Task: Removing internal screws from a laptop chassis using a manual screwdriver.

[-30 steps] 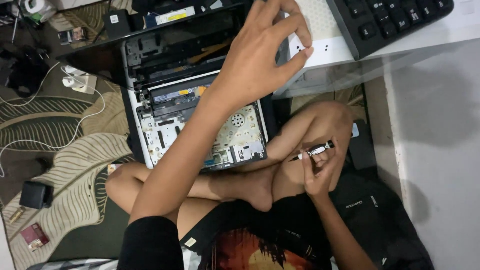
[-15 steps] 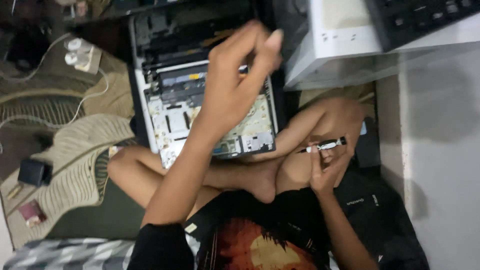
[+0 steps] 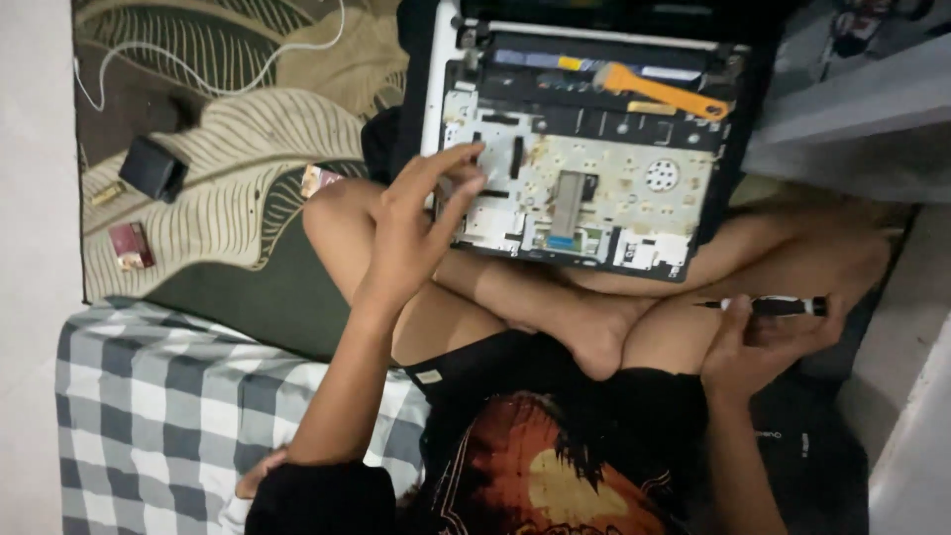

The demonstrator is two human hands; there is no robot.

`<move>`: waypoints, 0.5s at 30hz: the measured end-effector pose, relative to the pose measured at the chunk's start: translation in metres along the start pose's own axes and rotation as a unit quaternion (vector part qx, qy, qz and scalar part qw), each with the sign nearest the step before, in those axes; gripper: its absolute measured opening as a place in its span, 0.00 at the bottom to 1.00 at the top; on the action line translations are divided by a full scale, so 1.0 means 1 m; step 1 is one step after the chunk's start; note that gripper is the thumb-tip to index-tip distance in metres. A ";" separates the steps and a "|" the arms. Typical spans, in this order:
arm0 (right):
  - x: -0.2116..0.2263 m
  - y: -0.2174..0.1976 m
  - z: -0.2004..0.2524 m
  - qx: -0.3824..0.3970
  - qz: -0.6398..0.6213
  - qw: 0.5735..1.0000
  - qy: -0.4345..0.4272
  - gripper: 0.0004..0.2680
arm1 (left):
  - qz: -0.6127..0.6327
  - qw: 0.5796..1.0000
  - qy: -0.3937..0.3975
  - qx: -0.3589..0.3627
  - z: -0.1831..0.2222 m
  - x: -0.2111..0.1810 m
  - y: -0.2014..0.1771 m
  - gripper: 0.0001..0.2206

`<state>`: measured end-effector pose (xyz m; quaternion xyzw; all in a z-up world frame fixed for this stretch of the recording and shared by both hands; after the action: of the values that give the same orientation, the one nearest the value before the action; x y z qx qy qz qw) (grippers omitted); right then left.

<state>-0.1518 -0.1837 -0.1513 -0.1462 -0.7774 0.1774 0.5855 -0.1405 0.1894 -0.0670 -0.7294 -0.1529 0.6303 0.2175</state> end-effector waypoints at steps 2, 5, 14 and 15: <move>0.007 0.001 -0.001 0.003 0.032 0.999 -0.009 0.21 | -0.040 0.999 0.024 0.019 0.003 0.005 0.001 0.12; -0.005 -0.001 0.007 -0.001 0.061 0.998 -0.008 0.21 | -0.104 0.991 0.068 0.053 0.002 0.007 0.005 0.11; -0.019 -0.002 0.014 -0.011 0.100 0.995 0.009 0.23 | -0.165 0.962 0.172 0.134 -0.018 0.028 0.025 0.13; -0.014 0.000 0.012 -0.008 0.078 0.997 0.003 0.23 | -0.198 0.954 0.184 0.129 -0.020 0.030 0.027 0.13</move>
<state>-0.1593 -0.1908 -0.1664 -0.2118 -0.7634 0.2155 0.5710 -0.1175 0.1786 -0.1046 -0.7538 -0.1687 0.4439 0.4542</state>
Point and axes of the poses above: each hand's wrist, its own z-axis away from the middle knuckle, its own y-axis out of the palm, x = y × z, the point moved 7 cm from there along -z, towards the middle knuckle, and after that the axes turned 14 degrees about x, right-handed, at the moved point
